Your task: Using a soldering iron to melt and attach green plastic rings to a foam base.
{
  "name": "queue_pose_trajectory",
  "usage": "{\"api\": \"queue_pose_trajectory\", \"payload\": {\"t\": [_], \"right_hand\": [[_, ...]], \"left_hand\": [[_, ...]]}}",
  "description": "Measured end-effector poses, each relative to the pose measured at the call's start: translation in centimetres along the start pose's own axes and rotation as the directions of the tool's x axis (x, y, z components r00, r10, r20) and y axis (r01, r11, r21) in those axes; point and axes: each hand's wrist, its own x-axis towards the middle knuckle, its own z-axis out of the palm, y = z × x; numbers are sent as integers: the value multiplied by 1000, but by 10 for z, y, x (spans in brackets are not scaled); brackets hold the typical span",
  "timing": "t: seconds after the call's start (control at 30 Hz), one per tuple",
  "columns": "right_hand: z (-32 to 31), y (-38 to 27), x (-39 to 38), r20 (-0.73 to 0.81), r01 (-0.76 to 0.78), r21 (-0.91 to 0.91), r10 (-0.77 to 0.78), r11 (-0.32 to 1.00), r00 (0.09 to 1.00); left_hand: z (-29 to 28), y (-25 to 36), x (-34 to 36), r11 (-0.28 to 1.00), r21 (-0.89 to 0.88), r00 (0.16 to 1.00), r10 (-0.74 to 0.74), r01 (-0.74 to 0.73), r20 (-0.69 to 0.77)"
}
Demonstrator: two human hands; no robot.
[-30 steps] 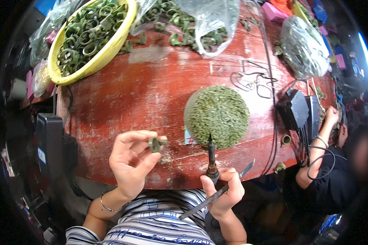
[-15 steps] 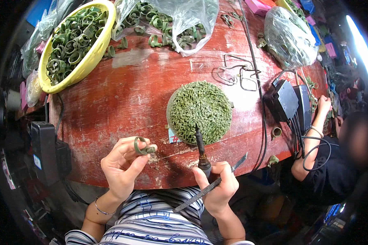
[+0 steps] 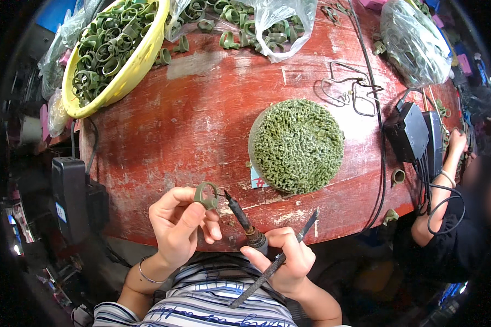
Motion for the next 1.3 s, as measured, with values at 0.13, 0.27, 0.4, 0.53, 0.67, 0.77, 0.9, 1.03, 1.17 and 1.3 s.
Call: {"api": "queue_pose_trajectory", "payload": {"t": [0.13, 0.27, 0.4, 0.53, 0.67, 0.77, 0.9, 1.03, 1.17, 1.3], "right_hand": [[-1, -1, 1, 28, -26, -5, 26, 1000, 999], [-1, -1, 2, 28, -45, 6, 45, 999, 999], [0, -5, 5, 29, -67, 25, 67, 997, 997], [0, -5, 6, 45, -87, 7, 87, 996, 995], [1, -6, 7, 40, -73, -1, 73, 997, 997], [1, -4, 5, 41, -70, -6, 70, 998, 997], [1, -4, 5, 49, -68, -17, 69, 998, 996], [1, -3, 5, 47, -75, -16, 76, 997, 996], [1, -3, 5, 53, -79, -19, 80, 997, 995], [1, -5, 5, 60, -95, -18, 96, 995, 994]], "left_hand": [[3, -4, -1, 995, 84, 998, 57, -58, 13], [4, -4, 1, 969, 219, 994, 112, -111, 10], [3, -2, 1, 984, 154, 996, 91, -90, -4], [4, -2, 1, 982, 165, 996, 93, -92, 0], [4, -3, 1, 982, 164, 996, 94, -92, -5], [4, -3, 1, 982, 163, 996, 94, -91, -7], [4, -3, 0, 984, 153, 995, 95, -93, -8], [4, -4, 0, 985, 147, 995, 96, -94, -6], [4, -3, 0, 984, 150, 995, 99, -97, -2], [4, -3, 1, 984, 148, 994, 105, -104, 0]]}}
